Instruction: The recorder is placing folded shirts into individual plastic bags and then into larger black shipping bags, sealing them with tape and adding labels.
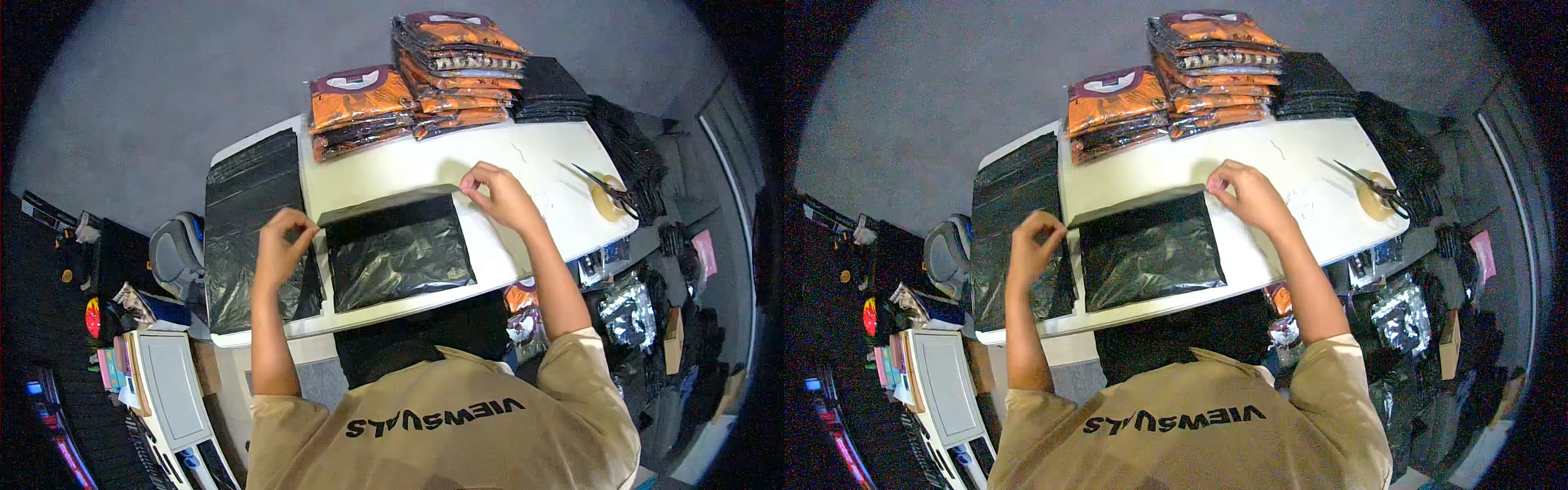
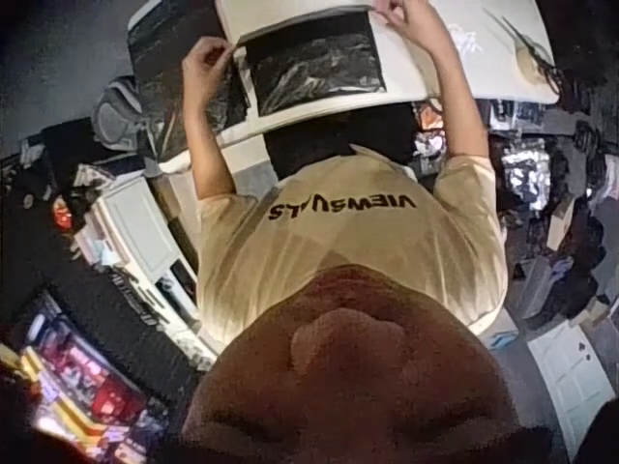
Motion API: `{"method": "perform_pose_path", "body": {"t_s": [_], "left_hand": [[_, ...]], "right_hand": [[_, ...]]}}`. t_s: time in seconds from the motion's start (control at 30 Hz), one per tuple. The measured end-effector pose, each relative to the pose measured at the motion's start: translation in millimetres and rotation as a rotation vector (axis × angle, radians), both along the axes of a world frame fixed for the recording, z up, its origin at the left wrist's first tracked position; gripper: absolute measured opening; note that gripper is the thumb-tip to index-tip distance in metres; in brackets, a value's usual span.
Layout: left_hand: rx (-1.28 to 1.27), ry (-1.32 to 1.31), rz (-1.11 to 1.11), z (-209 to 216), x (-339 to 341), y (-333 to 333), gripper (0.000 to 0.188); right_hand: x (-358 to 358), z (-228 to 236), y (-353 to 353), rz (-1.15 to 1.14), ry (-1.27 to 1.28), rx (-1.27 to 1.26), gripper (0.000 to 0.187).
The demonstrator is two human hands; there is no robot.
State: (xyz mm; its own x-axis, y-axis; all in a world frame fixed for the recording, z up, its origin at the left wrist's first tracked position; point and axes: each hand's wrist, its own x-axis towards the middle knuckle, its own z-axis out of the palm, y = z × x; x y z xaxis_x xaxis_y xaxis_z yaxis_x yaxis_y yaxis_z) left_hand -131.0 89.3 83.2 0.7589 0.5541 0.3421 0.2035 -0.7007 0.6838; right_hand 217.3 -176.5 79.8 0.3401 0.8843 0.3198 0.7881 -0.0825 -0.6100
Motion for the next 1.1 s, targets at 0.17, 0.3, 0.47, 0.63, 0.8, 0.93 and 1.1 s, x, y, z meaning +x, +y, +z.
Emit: {"method": "perform_pose_path", "body": {"t_s": [0.17,0.3,0.47,0.63,0.8,0.93,1.1], "left_hand": [[-0.027,0.047,0.027,-21,-25,-37,0.012],[-0.017,0.206,0.04,-32,-31,-54,0.01],[0.116,0.194,0.0,-40,-32,-45,0.01],[0.061,0.141,0.021,-24,-3,-26,0.016],[0.241,0.109,-0.165,-35,94,-8,0.021],[0.315,0.243,-0.297,-61,142,-47,0.045],[0.399,0.504,-0.179,-80,105,-67,0.073]], "right_hand": [[-27,-22,-27,-0.023,-0.011,-0.028,0.01],[-43,-42,-38,-0.05,0.115,-0.107,0.009],[-36,-53,-39,-0.006,0.103,-0.108,0.012],[-11,-38,-17,0.198,0.271,-0.098,0.018],[2,-59,69,0.111,0.158,0.02,0.026],[-11,-77,102,0.111,-0.075,-0.051,0.022],[-41,-77,84,-0.016,-0.206,-0.038,0.018]]}}
